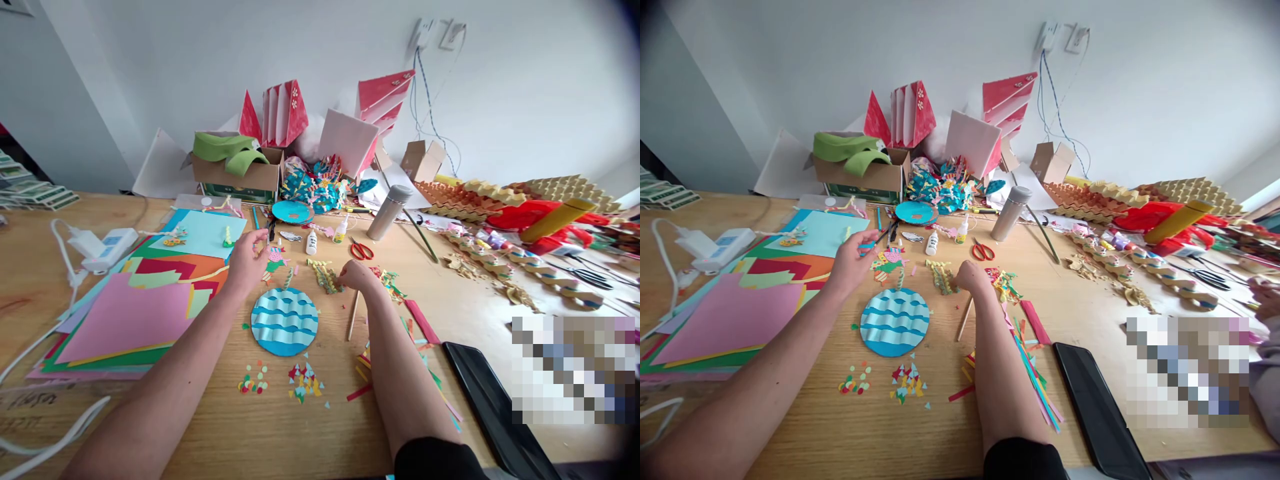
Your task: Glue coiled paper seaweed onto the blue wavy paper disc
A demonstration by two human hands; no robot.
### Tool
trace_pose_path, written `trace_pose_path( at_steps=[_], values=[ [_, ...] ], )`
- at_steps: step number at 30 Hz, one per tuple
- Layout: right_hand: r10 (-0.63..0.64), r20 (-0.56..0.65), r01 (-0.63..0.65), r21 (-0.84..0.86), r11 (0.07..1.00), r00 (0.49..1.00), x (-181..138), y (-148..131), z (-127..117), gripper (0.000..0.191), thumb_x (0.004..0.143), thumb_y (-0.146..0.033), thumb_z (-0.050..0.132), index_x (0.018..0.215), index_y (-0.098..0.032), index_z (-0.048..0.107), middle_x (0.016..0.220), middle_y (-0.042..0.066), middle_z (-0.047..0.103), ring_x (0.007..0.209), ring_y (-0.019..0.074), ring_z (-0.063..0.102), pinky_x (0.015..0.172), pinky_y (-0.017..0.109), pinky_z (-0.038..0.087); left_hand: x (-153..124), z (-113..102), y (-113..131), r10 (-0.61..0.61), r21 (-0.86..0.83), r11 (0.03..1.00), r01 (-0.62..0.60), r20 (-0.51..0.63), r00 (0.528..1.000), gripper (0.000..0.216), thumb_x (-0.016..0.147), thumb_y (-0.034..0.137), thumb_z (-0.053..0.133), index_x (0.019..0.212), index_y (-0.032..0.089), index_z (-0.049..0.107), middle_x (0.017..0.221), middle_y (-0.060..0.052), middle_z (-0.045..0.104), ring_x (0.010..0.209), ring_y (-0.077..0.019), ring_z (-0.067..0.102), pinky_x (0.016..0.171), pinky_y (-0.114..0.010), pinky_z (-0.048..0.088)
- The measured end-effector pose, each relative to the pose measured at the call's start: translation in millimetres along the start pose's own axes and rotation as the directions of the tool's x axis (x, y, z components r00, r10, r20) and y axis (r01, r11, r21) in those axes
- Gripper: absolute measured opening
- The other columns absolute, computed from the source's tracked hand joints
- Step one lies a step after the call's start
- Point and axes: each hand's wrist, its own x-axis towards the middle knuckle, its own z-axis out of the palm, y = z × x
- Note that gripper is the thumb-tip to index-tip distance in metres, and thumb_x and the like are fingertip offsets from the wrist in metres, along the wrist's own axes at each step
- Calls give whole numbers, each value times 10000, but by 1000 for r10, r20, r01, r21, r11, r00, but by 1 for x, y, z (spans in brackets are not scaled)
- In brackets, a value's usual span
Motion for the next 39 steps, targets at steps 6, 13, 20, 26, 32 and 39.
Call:
trace_pose_path(
  at_steps=[6, 13, 20, 26, 32, 39],
  values=[
    [26, -11, -26, -4, 1000, 1000, -1, 1, -5, 180, 758, -178, 602, 843, -114, 747, 805, 125, 741, 758, 195, 674, 633, 242, 453, -2, -4, 10, 53, 8, 999, -53, -47, 997, 338, 793, 195, 568, 1129, 176, 598, 1123, -94, 651, 1055, -222, 608, 914, -390, 515],
    [4, -9, -4, 2, 1000, 1000, -3, 6, -3, 204, 739, -319, 674, 784, -130, 738, 777, 121, 732, 770, 217, 671, 639, 265, 452, -6, -14, 32, 157, 67, 986, -151, -98, 983, 319, 812, 198, 573, 1131, 197, 586, 1131, -75, 633, 1073, -215, 593, 925, -383, 512],
    [22, -26, -20, 71, 997, 999, -2, 5, -5, 105, 672, -145, 645, 722, -102, 726, 699, 116, 712, 676, 198, 649, 553, 247, 410, -17, -23, 50, 247, 112, 966, -234, -122, 961, 314, 842, 211, 567, 1156, 194, 568, 1168, -84, 598, 1118, -222, 559, 930, -377, 504],
    [-18, -164, 58, 241, 969, 986, -16, 5, -30, 241, 797, -261, 551, 758, -87, 714, 712, 99, 705, 631, 151, 616, 537, 227, 396, -30, -29, 56, 358, 216, 918, -333, -88, 929, 322, 858, 236, 571, 1178, 207, 557, 1257, -94, 544, 1219, -240, 492, 1071, -425, 396],
    [-62, -397, 326, 643, 693, 916, -41, -15, -51, 264, 820, -372, 553, 763, -141, 666, 735, 109, 696, 636, 171, 606, 577, 287, 456, -60, -39, 48, 369, 282, 896, -344, -40, 929, 352, 874, 262, 572, 1224, 237, 534, 1310, -91, 518, 1257, -250, 463, 1082, -453, 382],
    [-149, -586, 598, 729, 332, 797, -78, -52, -67, 199, 797, -424, 602, 724, -239, 604, 659, 36, 613, 595, 159, 562, 562, 333, 469, -95, -40, 36, 341, 269, 914, -305, -99, 935, 279, 892, 295, 565, 1166, 244, 575, 1213, -81, 571, 1183, -236, 510, 1032, -434, 420]
  ],
)
